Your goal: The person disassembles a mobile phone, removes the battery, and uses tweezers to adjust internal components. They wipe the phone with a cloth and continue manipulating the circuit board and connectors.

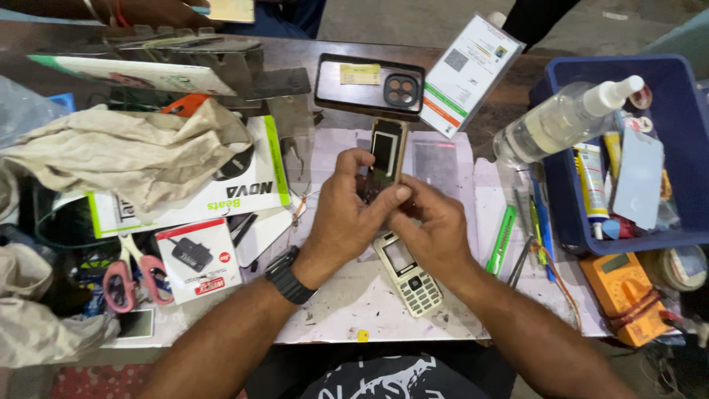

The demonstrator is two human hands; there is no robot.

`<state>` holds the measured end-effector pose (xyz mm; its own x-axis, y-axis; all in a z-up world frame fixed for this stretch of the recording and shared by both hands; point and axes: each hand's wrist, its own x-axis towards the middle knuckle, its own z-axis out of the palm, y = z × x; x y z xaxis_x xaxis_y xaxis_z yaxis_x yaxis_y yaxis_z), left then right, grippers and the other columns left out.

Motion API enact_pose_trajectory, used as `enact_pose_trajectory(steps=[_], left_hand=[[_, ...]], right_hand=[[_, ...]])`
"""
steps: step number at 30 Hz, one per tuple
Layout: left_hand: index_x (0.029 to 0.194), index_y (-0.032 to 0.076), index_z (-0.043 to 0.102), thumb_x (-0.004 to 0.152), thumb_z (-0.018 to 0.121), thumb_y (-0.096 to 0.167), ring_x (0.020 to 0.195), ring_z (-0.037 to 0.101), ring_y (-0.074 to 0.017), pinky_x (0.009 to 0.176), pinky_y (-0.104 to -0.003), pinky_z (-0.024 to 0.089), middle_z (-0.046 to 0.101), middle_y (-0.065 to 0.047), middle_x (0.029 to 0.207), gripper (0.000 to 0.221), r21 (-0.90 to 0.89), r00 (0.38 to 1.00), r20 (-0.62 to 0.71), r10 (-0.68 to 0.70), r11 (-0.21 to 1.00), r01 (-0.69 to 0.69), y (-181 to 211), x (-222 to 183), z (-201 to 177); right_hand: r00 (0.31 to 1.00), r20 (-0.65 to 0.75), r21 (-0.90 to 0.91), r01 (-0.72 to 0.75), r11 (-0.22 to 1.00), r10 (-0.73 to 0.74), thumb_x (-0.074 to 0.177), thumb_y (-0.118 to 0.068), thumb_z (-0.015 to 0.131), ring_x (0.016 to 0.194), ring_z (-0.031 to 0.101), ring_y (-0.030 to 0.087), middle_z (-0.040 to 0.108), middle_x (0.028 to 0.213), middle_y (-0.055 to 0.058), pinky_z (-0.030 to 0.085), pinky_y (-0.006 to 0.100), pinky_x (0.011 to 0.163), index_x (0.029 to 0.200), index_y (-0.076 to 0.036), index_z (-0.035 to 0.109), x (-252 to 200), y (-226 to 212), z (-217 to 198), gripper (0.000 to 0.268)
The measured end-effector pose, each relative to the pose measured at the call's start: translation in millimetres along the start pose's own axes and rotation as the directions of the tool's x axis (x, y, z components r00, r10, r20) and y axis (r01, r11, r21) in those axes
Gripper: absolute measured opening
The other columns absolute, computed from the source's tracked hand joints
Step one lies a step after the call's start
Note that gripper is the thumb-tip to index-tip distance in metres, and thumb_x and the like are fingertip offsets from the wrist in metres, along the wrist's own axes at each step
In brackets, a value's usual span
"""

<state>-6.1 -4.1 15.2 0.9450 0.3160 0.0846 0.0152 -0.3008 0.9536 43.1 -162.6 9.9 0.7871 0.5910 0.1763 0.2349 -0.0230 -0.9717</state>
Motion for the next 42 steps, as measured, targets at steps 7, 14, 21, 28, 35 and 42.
enact_pose_trajectory(steps=[7, 14, 21, 28, 35, 42], left_hand=[[0.126, -0.001, 0.051, 0.106, 0.063, 0.026, 0.075, 0.064, -0.0135, 0.061, -0.028, 0.055, 0.063, -0.011, 0.099, 0.035, -0.696, 0.961, 0.274, 0.029, 0.695, 0.177, -12, 7, -9], [0.129, 0.002, 0.048, 0.108, 0.055, 0.038, 0.075, 0.069, -0.0174, 0.058, -0.029, 0.057, 0.065, -0.013, 0.099, 0.041, -0.782, 0.872, 0.482, 0.087, 0.491, 0.384, -19, 4, -8], [0.127, 0.003, 0.048, 0.109, 0.055, 0.038, 0.079, 0.069, -0.0182, 0.061, -0.029, 0.057, 0.067, -0.018, 0.112, 0.04, -0.792, 0.861, 0.489, 0.141, 0.486, 0.37, -17, 3, -10], [0.122, 0.004, 0.048, 0.107, 0.061, 0.036, 0.08, 0.067, -0.0152, 0.063, -0.027, 0.055, 0.067, -0.02, 0.122, 0.038, -0.761, 0.881, 0.45, 0.144, 0.578, 0.294, -13, 5, -9], [0.112, 0.004, 0.05, 0.104, 0.065, 0.035, 0.072, 0.065, -0.012, 0.058, -0.025, 0.054, 0.07, -0.019, 0.116, 0.035, -0.678, 0.915, 0.387, 0.116, 0.708, 0.197, -15, 7, -10], [0.11, 0.001, 0.056, 0.107, 0.066, 0.032, 0.069, 0.058, -0.0092, 0.059, -0.024, 0.05, 0.059, -0.008, 0.091, 0.033, -0.603, 0.928, 0.366, 0.07, 0.777, 0.179, -21, 1, -1]], right_hand=[[0.972, 0.088, -0.046, 0.224, 0.974, -0.219, 0.088, 0.001, 0.067, 0.08, 0.056, 0.01, 0.06, 0.091, 0.002, 0.048, 0.023, 0.079, 0.136, 0.002, 0.057, 7, -3, -20, 0.049], [0.994, 0.071, 0.133, 0.07, 0.989, -0.08, 0.09, 0.003, 0.064, 0.067, 0.049, 0.001, 0.051, 0.072, -0.006, 0.054, 0.024, 0.093, 0.132, 0.0, 0.055, 2, 1, -40, 0.043], [0.995, 0.052, 0.035, 0.082, 0.996, -0.084, 0.085, 0.003, 0.069, 0.06, 0.045, 0.001, 0.053, 0.07, -0.005, 0.035, 0.019, 0.055, 0.134, -0.001, 0.056, 1, -5, -44, 0.051], [0.98, 0.07, -0.087, 0.194, 0.977, -0.189, 0.083, 0.001, 0.074, 0.056, 0.046, 0.001, 0.051, 0.066, -0.006, 0.037, 0.02, 0.052, 0.139, -0.003, 0.057, 1, -9, -44, 0.059], [0.99, 0.143, 0.117, -0.031, 0.993, 0.015, 0.085, -0.005, 0.079, 0.062, 0.047, 0.001, 0.054, 0.074, -0.007, 0.039, 0.019, 0.057, 0.14, -0.004, 0.059, 5, -6, -50, 0.059], [0.997, 0.069, 0.053, 0.043, 0.998, -0.046, 0.08, -0.005, 0.085, 0.073, 0.04, 0.004, 0.044, 0.084, -0.005, 0.034, 0.02, 0.064, 0.115, -0.007, 0.062, 9, -2, -52, 0.042]])
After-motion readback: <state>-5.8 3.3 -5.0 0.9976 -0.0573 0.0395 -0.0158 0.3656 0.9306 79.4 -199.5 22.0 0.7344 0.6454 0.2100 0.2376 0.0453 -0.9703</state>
